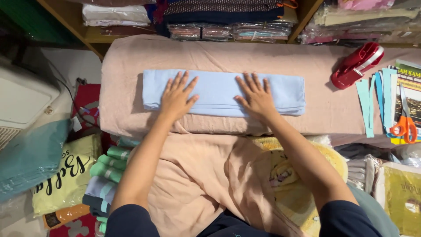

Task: Folding, rolling, and taping pieces of light blue cloth for packaging or storage.

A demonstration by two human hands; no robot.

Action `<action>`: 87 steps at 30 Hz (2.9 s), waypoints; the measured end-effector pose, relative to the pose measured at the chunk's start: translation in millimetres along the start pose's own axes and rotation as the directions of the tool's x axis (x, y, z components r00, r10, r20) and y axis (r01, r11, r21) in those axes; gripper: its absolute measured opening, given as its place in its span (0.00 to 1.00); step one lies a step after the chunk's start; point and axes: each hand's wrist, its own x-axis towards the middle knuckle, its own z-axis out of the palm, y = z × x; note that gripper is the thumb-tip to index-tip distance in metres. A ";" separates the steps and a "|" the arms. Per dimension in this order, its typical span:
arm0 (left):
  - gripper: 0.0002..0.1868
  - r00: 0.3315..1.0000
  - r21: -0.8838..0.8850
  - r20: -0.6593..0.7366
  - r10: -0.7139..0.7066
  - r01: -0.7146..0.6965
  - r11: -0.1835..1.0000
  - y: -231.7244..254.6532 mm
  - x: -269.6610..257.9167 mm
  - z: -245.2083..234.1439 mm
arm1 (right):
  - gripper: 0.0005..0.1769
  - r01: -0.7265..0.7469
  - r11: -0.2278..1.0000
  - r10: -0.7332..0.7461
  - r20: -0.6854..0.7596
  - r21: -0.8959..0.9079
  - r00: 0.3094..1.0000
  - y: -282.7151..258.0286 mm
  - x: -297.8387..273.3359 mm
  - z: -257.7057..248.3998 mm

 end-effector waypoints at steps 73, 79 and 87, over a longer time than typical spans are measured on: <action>0.23 0.703 -0.687 -0.524 -0.480 -0.016 0.727 36.3 -12.2 11.2 | 0.40 -0.227 0.681 0.486 -0.198 0.697 0.851 -37.7 193.7 42.1; 0.27 0.695 -0.569 -0.580 -0.425 0.028 0.822 46.5 -1.4 16.7 | 0.36 -0.040 0.618 0.291 -0.181 0.786 0.940 -53.3 183.0 48.1; 0.28 0.820 -0.296 -0.560 -0.117 -0.066 0.953 70.5 -3.1 21.6 | 0.23 0.283 0.871 -0.102 -0.415 0.402 0.904 12.2 116.3 2.1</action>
